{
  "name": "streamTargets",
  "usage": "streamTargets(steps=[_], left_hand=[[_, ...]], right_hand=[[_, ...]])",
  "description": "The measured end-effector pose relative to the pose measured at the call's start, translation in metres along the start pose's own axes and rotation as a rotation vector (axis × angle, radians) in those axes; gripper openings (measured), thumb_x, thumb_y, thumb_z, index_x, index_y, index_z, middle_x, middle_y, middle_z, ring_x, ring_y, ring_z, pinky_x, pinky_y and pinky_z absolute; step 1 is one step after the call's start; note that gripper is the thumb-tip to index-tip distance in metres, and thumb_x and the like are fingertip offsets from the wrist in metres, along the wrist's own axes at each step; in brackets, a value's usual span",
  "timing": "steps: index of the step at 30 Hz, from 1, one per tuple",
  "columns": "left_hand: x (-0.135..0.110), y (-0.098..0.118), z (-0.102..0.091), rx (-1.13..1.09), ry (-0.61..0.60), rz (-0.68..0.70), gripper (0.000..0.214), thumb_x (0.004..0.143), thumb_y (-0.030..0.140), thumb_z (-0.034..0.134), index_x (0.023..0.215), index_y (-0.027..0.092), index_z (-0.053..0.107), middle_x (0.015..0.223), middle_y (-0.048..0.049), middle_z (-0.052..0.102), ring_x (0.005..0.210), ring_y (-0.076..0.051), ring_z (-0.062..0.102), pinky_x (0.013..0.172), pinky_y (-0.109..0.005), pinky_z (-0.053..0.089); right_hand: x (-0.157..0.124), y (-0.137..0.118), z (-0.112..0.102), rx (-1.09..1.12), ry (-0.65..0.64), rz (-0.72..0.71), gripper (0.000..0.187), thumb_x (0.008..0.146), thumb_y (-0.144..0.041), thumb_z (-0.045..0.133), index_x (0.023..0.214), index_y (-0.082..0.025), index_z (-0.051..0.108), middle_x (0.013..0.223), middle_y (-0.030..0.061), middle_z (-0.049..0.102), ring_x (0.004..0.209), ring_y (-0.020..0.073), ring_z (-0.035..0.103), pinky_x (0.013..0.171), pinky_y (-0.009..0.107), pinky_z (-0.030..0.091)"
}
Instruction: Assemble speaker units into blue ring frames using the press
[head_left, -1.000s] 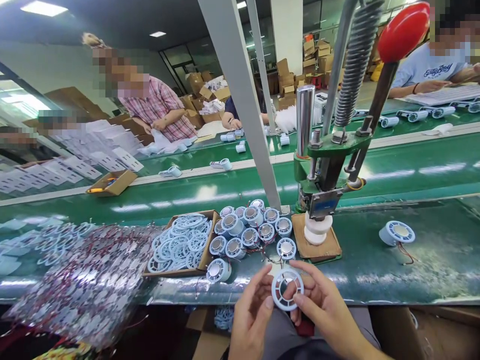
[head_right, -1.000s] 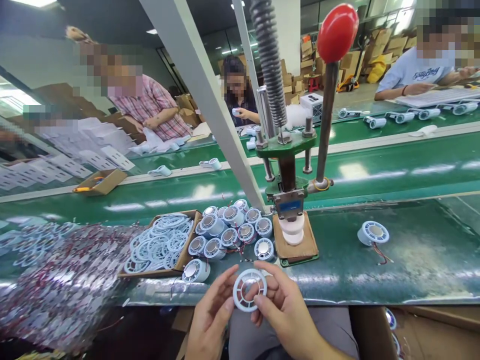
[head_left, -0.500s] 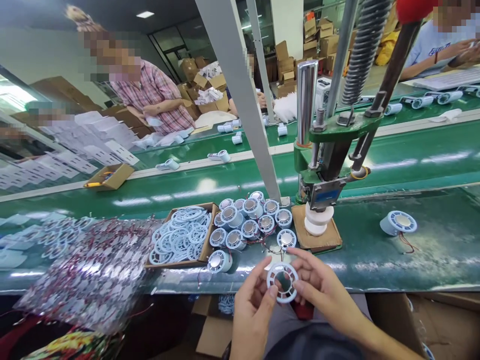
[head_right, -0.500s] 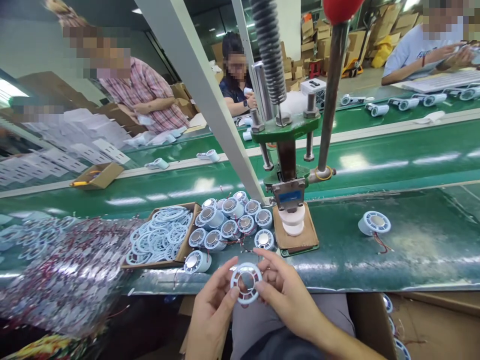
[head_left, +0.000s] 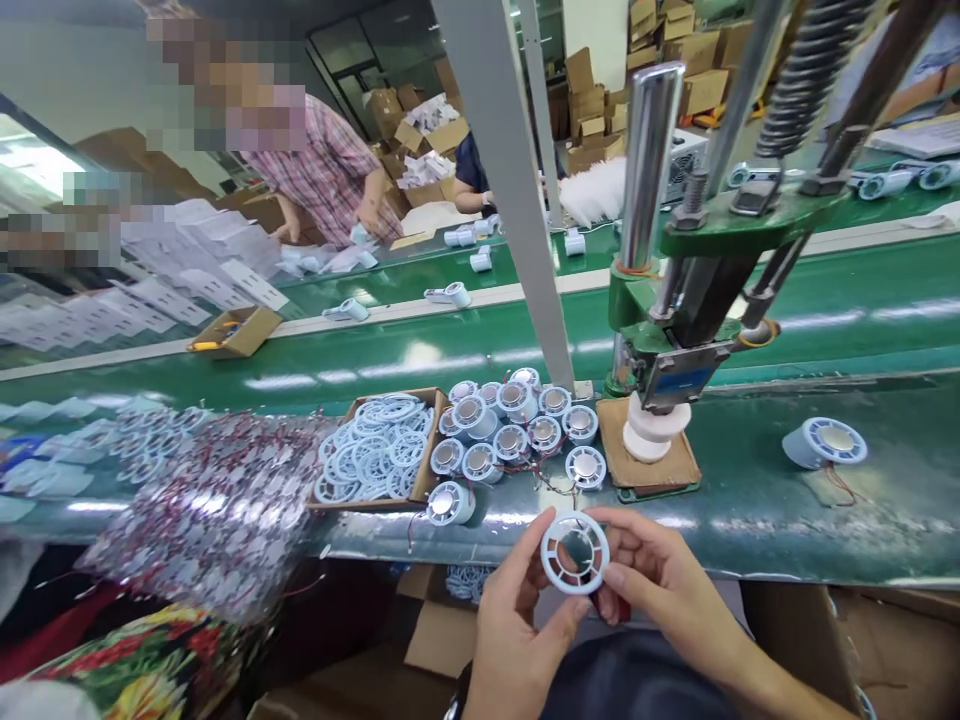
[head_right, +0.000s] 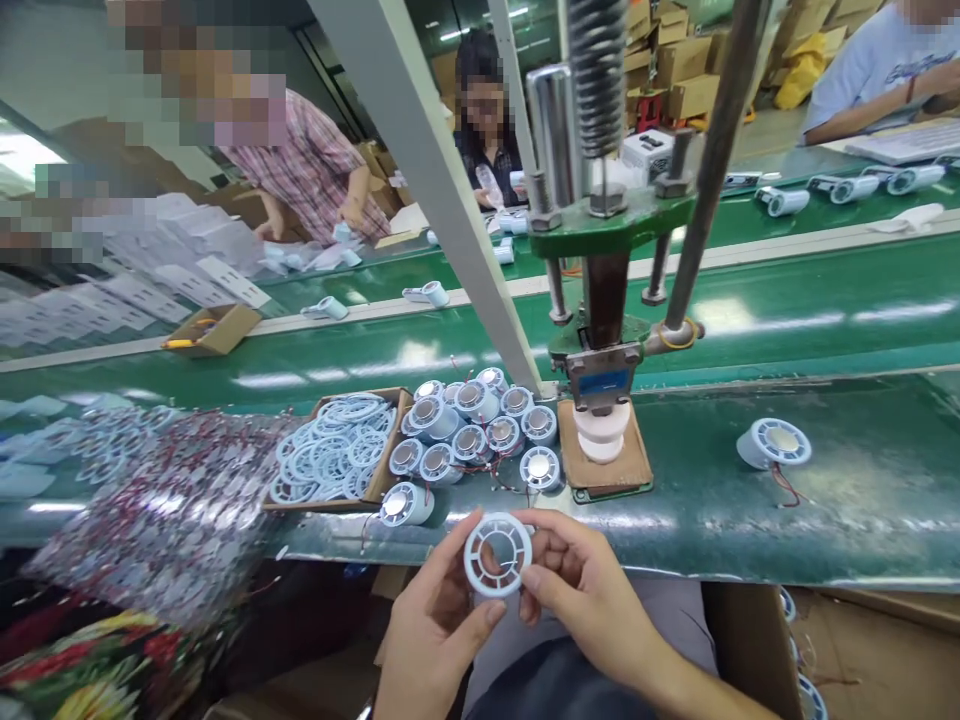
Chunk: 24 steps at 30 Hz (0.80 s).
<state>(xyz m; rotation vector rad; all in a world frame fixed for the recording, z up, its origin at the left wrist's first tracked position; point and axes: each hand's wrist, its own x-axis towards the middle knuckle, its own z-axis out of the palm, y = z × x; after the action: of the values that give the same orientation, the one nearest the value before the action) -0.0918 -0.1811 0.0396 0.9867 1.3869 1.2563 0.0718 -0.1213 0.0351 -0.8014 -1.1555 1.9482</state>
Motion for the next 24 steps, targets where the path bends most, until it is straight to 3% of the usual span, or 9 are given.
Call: streamTargets(steps=[4, 7, 10, 12, 15, 17, 19, 22, 24], left_hand=[[-0.001, -0.034, -0.029, 0.339, -0.113, -0.133, 0.071, 0.070, 0.034, 0.086, 0.135, 0.019, 0.064, 0.123, -0.0117, 0.073, 0.106, -0.028, 0.070, 0.093, -0.034, 0.057], [-0.010, -0.074, -0.062, 0.471, -0.167, -0.307, 0.058, 0.059, 0.026, 0.091, 0.114, 0.018, 0.075, 0.097, -0.0050, 0.079, 0.084, -0.025, 0.072, 0.081, -0.032, 0.058], [-0.015, -0.123, -0.098, 0.554, 0.073, -0.394, 0.040, 0.075, 0.025, 0.079, 0.112, 0.013, 0.073, 0.096, -0.0075, 0.078, 0.089, -0.026, 0.072, 0.085, -0.035, 0.056], [-0.013, -0.154, -0.120, 0.632, 0.284, -0.418, 0.040, 0.088, 0.027, 0.069, 0.125, 0.012, 0.065, 0.110, -0.0115, 0.074, 0.101, -0.027, 0.070, 0.093, -0.040, 0.054], [-0.007, -0.184, -0.144, 0.723, 0.497, -0.407, 0.035, 0.096, 0.036, 0.065, 0.123, 0.014, 0.062, 0.108, -0.0085, 0.071, 0.093, -0.022, 0.070, 0.089, -0.043, 0.056], [-0.005, -0.186, -0.156, 0.763, 0.607, -0.339, 0.031, 0.097, 0.041, 0.064, 0.113, 0.014, 0.065, 0.100, -0.0054, 0.071, 0.083, -0.019, 0.070, 0.081, -0.040, 0.058], [-0.004, -0.171, -0.167, 0.800, 0.729, -0.214, 0.032, 0.098, 0.045, 0.061, 0.106, 0.014, 0.068, 0.096, -0.0052, 0.072, 0.082, -0.018, 0.070, 0.079, -0.038, 0.059], [0.006, -0.124, -0.186, 0.863, 0.867, 0.028, 0.039, 0.102, 0.047, 0.049, 0.103, 0.014, 0.070, 0.100, -0.0091, 0.074, 0.092, -0.022, 0.071, 0.085, -0.040, 0.057], [0.028, -0.084, -0.200, 0.915, 0.872, 0.173, 0.043, 0.104, 0.046, 0.041, 0.105, 0.015, 0.071, 0.105, -0.0114, 0.074, 0.099, -0.025, 0.070, 0.090, -0.041, 0.056]], right_hand=[[-0.001, 0.010, -0.031, -0.330, 0.131, 0.012, 0.052, 0.084, -0.051, 0.070, 0.124, -0.017, 0.067, 0.085, 0.0072, 0.069, 0.065, 0.0144, 0.066, 0.061, 0.024, 0.058], [0.001, 0.020, -0.068, -0.493, 0.327, -0.017, 0.050, 0.077, -0.055, 0.074, 0.109, -0.017, 0.072, 0.084, 0.0093, 0.072, 0.063, 0.0161, 0.067, 0.059, 0.024, 0.060], [0.004, 0.026, -0.089, -0.558, 0.427, -0.009, 0.048, 0.076, -0.056, 0.073, 0.103, -0.016, 0.072, 0.081, 0.0099, 0.074, 0.059, 0.0166, 0.066, 0.052, 0.023, 0.058], [0.008, 0.026, -0.090, -0.598, 0.428, -0.021, 0.045, 0.078, -0.055, 0.070, 0.102, -0.016, 0.072, 0.080, 0.0099, 0.074, 0.059, 0.0168, 0.067, 0.051, 0.022, 0.059], [0.012, 0.026, -0.081, -0.688, 0.367, -0.098, 0.041, 0.083, -0.052, 0.065, 0.101, -0.016, 0.072, 0.081, 0.0097, 0.075, 0.060, 0.0168, 0.069, 0.053, 0.021, 0.059], [0.013, 0.028, -0.079, -0.790, 0.333, -0.192, 0.037, 0.085, -0.049, 0.062, 0.100, -0.017, 0.073, 0.080, 0.0085, 0.076, 0.060, 0.0169, 0.071, 0.056, 0.021, 0.060], [0.012, 0.032, -0.081, -0.917, 0.353, -0.315, 0.033, 0.088, -0.047, 0.060, 0.098, -0.019, 0.073, 0.079, 0.0070, 0.077, 0.062, 0.0173, 0.073, 0.058, 0.021, 0.060], [0.018, 0.040, -0.083, -1.080, 0.424, -0.500, 0.031, 0.091, -0.046, 0.057, 0.095, -0.019, 0.073, 0.080, 0.0061, 0.077, 0.063, 0.0176, 0.073, 0.060, 0.023, 0.060], [0.027, 0.044, -0.079, -1.124, 0.449, -0.595, 0.031, 0.093, -0.045, 0.055, 0.096, -0.019, 0.072, 0.079, 0.0059, 0.075, 0.060, 0.0164, 0.070, 0.058, 0.024, 0.059]])
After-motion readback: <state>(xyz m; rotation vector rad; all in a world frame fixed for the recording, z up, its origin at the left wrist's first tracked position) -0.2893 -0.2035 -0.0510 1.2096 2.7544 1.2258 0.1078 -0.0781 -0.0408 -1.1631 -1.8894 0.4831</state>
